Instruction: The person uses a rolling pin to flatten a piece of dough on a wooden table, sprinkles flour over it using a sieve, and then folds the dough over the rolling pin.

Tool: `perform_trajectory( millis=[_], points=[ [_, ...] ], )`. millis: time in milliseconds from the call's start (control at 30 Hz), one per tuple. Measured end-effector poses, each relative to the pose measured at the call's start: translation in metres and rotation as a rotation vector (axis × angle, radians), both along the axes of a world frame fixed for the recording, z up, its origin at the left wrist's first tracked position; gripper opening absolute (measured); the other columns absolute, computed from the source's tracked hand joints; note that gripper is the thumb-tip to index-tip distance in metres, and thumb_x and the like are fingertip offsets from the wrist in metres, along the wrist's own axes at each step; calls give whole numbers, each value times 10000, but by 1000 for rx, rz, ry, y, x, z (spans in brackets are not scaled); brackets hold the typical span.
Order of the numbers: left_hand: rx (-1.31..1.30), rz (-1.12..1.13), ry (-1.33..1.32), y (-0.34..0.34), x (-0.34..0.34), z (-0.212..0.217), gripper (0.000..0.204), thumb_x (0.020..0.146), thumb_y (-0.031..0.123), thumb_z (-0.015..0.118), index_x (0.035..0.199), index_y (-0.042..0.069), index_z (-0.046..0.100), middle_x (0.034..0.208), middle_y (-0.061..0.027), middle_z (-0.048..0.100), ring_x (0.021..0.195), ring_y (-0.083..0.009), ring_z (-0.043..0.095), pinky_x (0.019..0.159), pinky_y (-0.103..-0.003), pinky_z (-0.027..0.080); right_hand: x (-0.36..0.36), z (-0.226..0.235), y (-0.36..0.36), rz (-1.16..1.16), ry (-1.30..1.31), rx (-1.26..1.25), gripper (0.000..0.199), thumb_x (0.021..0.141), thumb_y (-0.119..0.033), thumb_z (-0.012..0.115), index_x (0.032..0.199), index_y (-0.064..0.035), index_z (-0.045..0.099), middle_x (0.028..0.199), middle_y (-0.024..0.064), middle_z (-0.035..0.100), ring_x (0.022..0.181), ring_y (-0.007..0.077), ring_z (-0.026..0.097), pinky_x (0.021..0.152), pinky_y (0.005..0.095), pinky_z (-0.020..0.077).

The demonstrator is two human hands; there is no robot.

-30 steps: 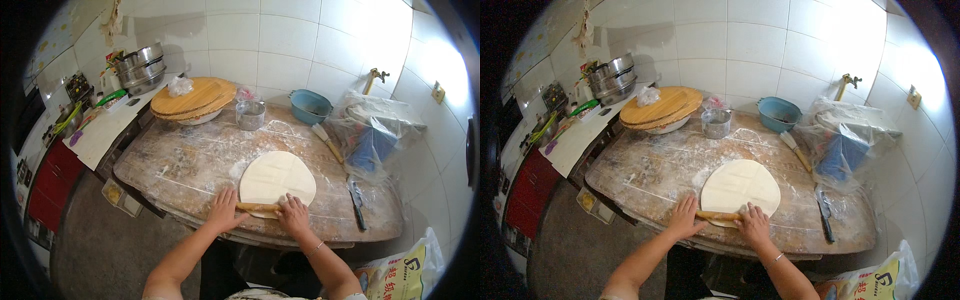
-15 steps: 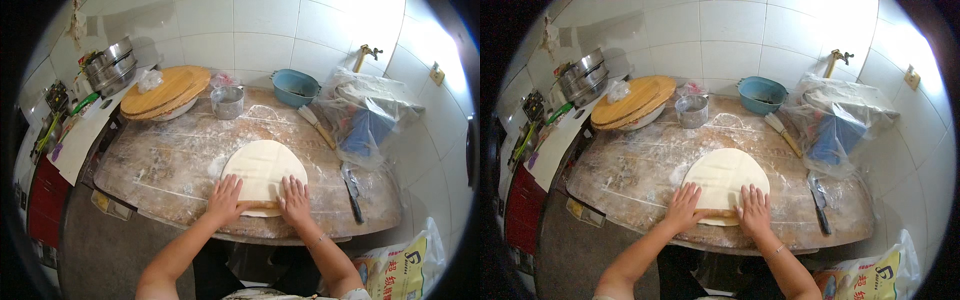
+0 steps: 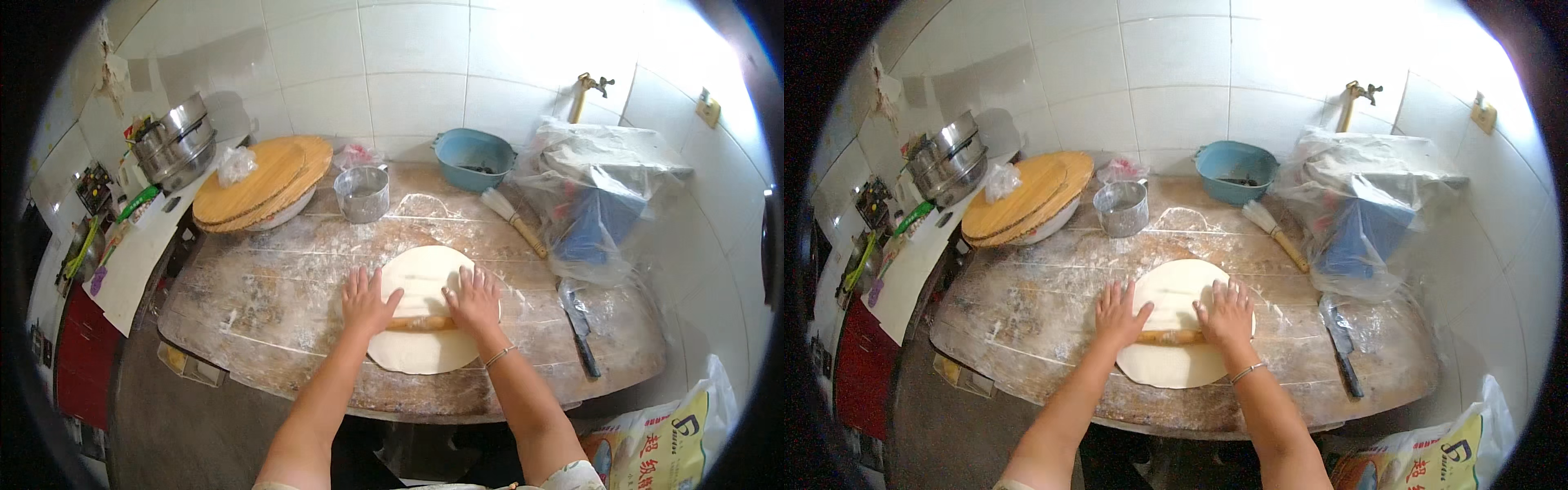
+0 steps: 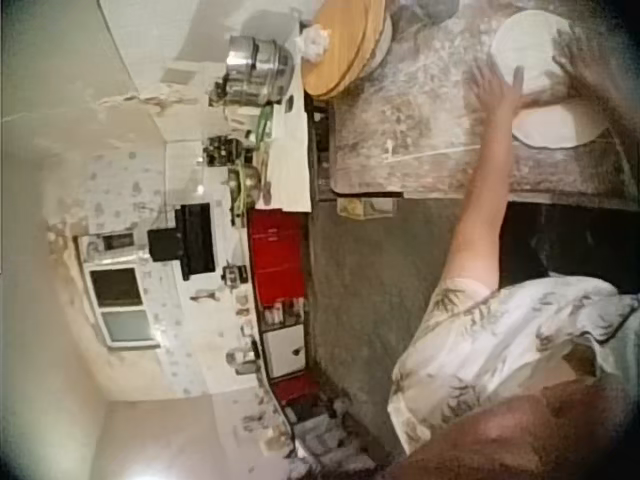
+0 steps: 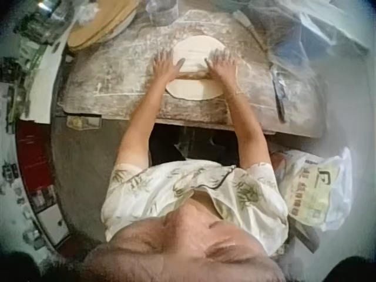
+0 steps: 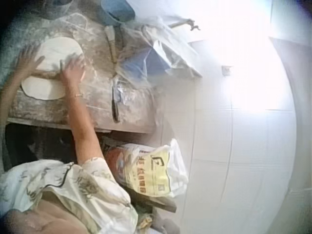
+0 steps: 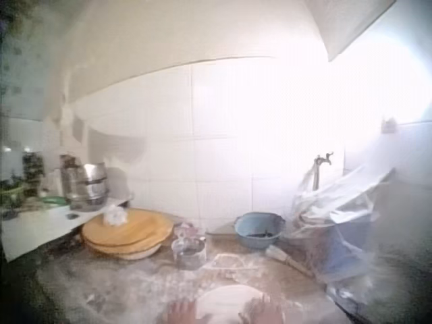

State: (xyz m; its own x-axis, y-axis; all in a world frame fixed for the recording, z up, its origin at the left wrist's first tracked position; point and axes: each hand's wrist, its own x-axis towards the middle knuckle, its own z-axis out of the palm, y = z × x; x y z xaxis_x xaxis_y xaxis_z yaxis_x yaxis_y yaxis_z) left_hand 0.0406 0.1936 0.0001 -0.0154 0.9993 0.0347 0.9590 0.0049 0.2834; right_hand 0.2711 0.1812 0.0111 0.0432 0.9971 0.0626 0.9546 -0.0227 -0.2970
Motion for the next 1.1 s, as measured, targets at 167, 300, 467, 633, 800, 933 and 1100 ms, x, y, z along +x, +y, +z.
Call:
perform_trajectory(
  millis=[167, 300, 467, 633, 800, 933, 1100],
  points=[
    [10, -131, 32, -61, -4, 2, 861, 903, 670, 448, 1518, 86, 296, 1573, -198, 250, 1470, -356, 183, 1177, -515, 138, 5, -2, -58, 106, -51, 3, 765, 939, -623, 364, 1506, -110, 339, 1561, 202, 273, 1440, 390, 244, 1174, 529, 166],
    [27, -205, 44, -108, -9, 4, 922, 883, 679, 478, 1510, 32, 281, 1573, -200, 243, 1472, -347, 180, 1182, -497, 144, 10, -10, -106, 178, -44, 104, 723, 928, -597, 425, 1473, -122, 391, 1525, 172, 355, 1394, 382, 323, 1148, 529, 213],
    [55, -344, 73, -161, -17, -5, 907, 890, 669, 484, 1517, 50, 270, 1578, -183, 236, 1479, -337, 165, 1190, -486, 121, 25, -23, -167, 303, 7, 283, 450, 818, -276, 691, 1211, -90, 573, 1461, 156, 436, 1341, 340, 402, 1088, 490, 296],
    [66, -548, 32, -179, -14, -5, 836, 935, 630, 441, 1521, 60, 267, 1576, -176, 244, 1481, -326, 162, 1191, -483, 98, 52, -31, -179, 295, -26, 381, 385, 768, -212, 735, 1093, -74, 581, 1437, 165, 453, 1325, 324, 424, 1081, 483, 306],
    [142, -533, 98, -126, 24, -4, 800, 940, 631, 419, 1514, 87, 303, 1567, -201, 251, 1470, -352, 184, 1178, -515, 126, 69, -20, -149, 241, 11, 273, 486, 873, -258, 627, 1311, -90, 502, 1433, 176, 447, 1334, 351, 404, 1097, 507, 288],
    [153, -515, 30, -65, 51, 5, 728, 923, 602, 454, 1496, 161, 366, 1547, -205, 297, 1458, -360, 218, 1169, -538, 140, 80, -29, -84, 95, -101, 310, 562, 958, -376, 486, 1448, -117, 396, 1461, 174, 416, 1340, 373, 383, 1113, 530, 261],
    [136, -323, -3, 8, 66, 7, 684, 942, 543, 469, 1503, 170, 351, 1552, -197, 290, 1467, -363, 188, 1172, -535, 132, 80, -13, 7, -49, 25, 204, 558, 988, -401, 419, 1477, -136, 374, 1507, 171, 374, 1380, 362, 347, 1133, 530, 243]
  ],
)
